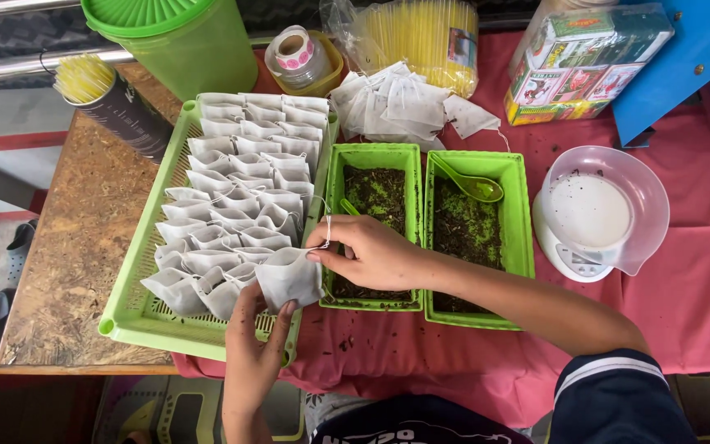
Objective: Filling small white filter bags with tea leaves using a small plastic spoon
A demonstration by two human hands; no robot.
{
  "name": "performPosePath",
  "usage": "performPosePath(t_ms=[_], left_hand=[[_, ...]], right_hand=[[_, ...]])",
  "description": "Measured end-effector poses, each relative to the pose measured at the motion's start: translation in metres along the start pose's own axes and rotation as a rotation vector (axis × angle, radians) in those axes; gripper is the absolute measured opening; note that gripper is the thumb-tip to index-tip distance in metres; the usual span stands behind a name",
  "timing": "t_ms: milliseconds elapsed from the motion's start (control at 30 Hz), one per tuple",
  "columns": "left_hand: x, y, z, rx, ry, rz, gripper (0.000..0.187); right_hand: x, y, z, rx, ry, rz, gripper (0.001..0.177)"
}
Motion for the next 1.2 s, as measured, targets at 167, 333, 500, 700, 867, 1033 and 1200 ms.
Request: performPosePath(t_ms=[167,333,500,700,867,1033,1200], left_hand=[[-0.017,0.001,-0.027,0.1,0.105,-0.018,0.022],[-0.038,0.001,-0.081,0.272,0.156,-0.032,0.038],[-0.072,0.003,-0.152,0.437,0.075,-0.201,0.043],[-0.127,0.009,-0.224,0.526,0.121,-0.188,0.044],[-0.151,0.014,-0.265,0.568,0.078,-0.274,0.046],[-0.177,-0.01,-0.293,0.55,0.031,-0.318,0.045],[-0.227,-0.044,-0.306,0.527,0.098,-0.488,0.034]], right_hand=[[0.015,0.031,0.018,-0.032,0.036,-0.048,0.017],[0.072,0.111,0.076,-0.169,0.303,-0.115,0.03],[0.059,0.304,0.112,-0.249,1.231,-0.902,0.025],[0.028,0.366,0.106,-0.219,1.231,-0.855,0.052],[0.026,0.357,0.105,-0.098,1.412,-0.841,0.051],[0.006,0.351,0.098,0.206,1.608,-0.814,0.04],[0.029,0.366,0.113,-0.404,1.307,-0.704,0.037]])
Point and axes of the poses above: each hand's wrist, its own y-axis away from the middle knuckle, its own z-axis out of the back of the hand, x = y × z, the point moved 7 cm from there along -y, towards the middle knuckle, and after that the axes turned 14 degrees about z, right-handed, at the moved point
